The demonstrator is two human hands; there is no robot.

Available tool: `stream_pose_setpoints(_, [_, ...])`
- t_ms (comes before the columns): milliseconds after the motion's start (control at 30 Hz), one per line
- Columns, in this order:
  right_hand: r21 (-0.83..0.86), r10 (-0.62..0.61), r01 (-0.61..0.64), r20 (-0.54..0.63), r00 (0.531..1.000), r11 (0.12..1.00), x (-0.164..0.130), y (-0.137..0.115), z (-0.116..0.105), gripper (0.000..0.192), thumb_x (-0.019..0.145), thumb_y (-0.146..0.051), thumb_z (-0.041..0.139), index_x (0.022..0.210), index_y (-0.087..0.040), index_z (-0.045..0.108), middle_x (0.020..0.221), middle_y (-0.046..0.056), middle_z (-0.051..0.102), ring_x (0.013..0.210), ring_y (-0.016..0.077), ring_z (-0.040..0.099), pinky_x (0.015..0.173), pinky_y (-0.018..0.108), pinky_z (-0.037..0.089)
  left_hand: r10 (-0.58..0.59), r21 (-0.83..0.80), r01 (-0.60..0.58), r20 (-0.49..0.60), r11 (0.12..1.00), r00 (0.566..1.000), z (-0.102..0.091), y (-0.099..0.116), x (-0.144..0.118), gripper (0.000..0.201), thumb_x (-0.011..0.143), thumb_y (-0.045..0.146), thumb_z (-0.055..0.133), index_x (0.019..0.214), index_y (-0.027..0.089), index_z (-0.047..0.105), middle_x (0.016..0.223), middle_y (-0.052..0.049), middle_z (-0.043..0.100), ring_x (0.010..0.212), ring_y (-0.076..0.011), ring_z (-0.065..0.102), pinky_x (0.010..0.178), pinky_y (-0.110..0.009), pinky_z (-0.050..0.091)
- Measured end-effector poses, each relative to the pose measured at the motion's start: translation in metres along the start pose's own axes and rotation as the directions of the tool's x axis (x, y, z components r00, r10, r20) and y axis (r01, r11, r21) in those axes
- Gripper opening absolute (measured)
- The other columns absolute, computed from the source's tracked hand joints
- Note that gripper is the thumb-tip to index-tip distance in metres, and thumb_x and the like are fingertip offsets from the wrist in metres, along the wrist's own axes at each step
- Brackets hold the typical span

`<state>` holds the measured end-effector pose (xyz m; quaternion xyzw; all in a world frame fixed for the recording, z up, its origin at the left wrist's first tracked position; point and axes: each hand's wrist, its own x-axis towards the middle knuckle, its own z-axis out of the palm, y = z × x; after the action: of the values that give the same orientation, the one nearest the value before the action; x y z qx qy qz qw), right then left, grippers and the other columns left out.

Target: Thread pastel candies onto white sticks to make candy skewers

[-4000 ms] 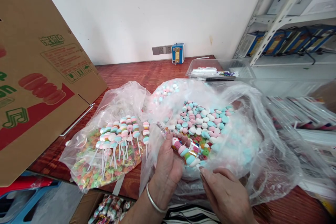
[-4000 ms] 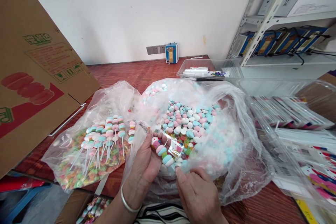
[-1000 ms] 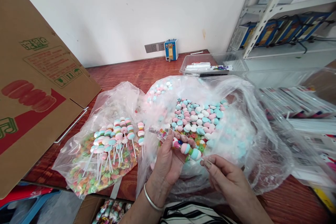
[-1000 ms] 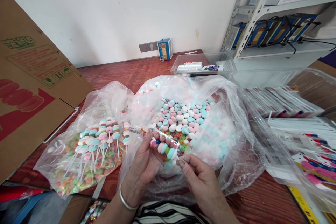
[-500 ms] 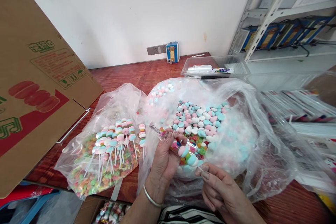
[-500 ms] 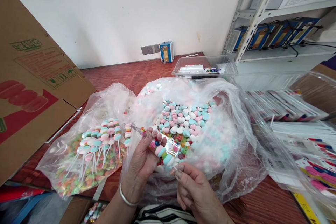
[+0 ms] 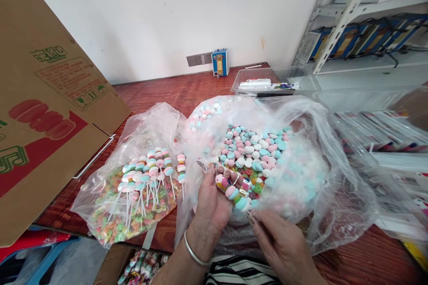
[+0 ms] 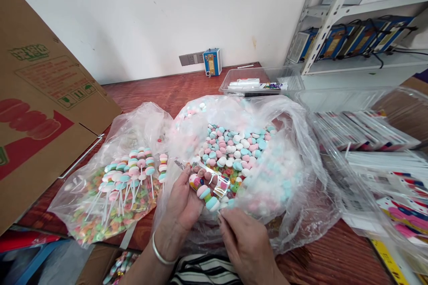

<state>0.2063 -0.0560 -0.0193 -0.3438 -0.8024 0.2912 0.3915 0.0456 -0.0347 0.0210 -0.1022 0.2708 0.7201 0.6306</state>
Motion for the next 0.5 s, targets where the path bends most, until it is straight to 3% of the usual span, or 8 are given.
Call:
stream_pose_setpoints(67, [-0.286,-0.231,0.202,-0.072,0.97,0.937,0.0008,0.0015,-0.0018,0.013,0.094,-0.018,0.055,0.094,-0.014,0.067,0.064,0.002,0.061,0.058,0.0148,0.057,0.058,0.027,0.041,0.022,0.0,-0.022,-0.04,1.0,0.999,0.0007,-0.0024,-0.0001,0.025,0.094,0.032,0.052,0.075,0.016,0.056,0.065,0.001,0.054,0.057,-0.0099,0.055,0.056,-0.02,0.047])
stream_pose_setpoints(133, [-0.446,-0.344,0.278,-0.074,0.936,0.851,0.0022,0.0015,-0.0021,0.011,0.093,-0.015,0.057,0.099,-0.011,0.066,0.062,0.002,0.062,0.056,0.0154,0.056,0.059,0.029,0.04,0.055,0.009,-0.054,-0.059,0.998,0.997,0.0014,-0.0041,-0.0001,0.023,0.093,0.032,0.055,0.077,0.016,0.056,0.064,0.001,0.054,0.056,-0.0099,0.055,0.057,-0.021,0.048])
stream_pose_setpoints(300, [-0.481,-0.467,0.414,0.01,0.884,0.773,0.0006,-0.0014,0.0044,0.017,0.092,-0.011,0.056,0.107,-0.008,0.063,0.061,0.002,0.064,0.053,0.0161,0.056,0.058,0.032,0.04,0.097,0.007,-0.097,-0.124,0.995,0.988,0.0031,-0.0053,0.0029,0.021,0.091,0.033,0.058,0.079,0.016,0.056,0.071,-0.001,0.058,0.06,-0.0112,0.058,0.06,-0.024,0.052])
stream_pose_setpoints(400, [-0.411,-0.463,0.421,-0.001,0.887,0.808,-0.0018,-0.0009,0.007,0.022,0.091,-0.01,0.054,0.111,-0.009,0.063,0.063,0.003,0.065,0.052,0.0164,0.056,0.055,0.03,0.042,0.118,-0.002,-0.119,-0.128,0.993,0.985,0.0041,-0.0049,0.0039,0.019,0.092,0.03,0.057,0.079,0.016,0.056,0.071,-0.001,0.057,0.059,-0.0109,0.057,0.061,-0.025,0.053])
stream_pose_setpoints(500, [-0.179,-0.24,0.228,-0.048,0.97,0.957,-0.0002,0.0014,0.0048,0.024,0.093,-0.014,0.051,0.115,-0.015,0.062,0.076,0.005,0.071,0.062,0.017,0.064,0.058,0.027,0.047,0.153,0.002,-0.153,-0.044,0.988,0.987,0.0029,-0.0052,0.0028,0.02,0.092,0.03,0.057,0.078,0.016,0.056,0.069,0.0,0.055,0.059,-0.0109,0.056,0.064,-0.025,0.053])
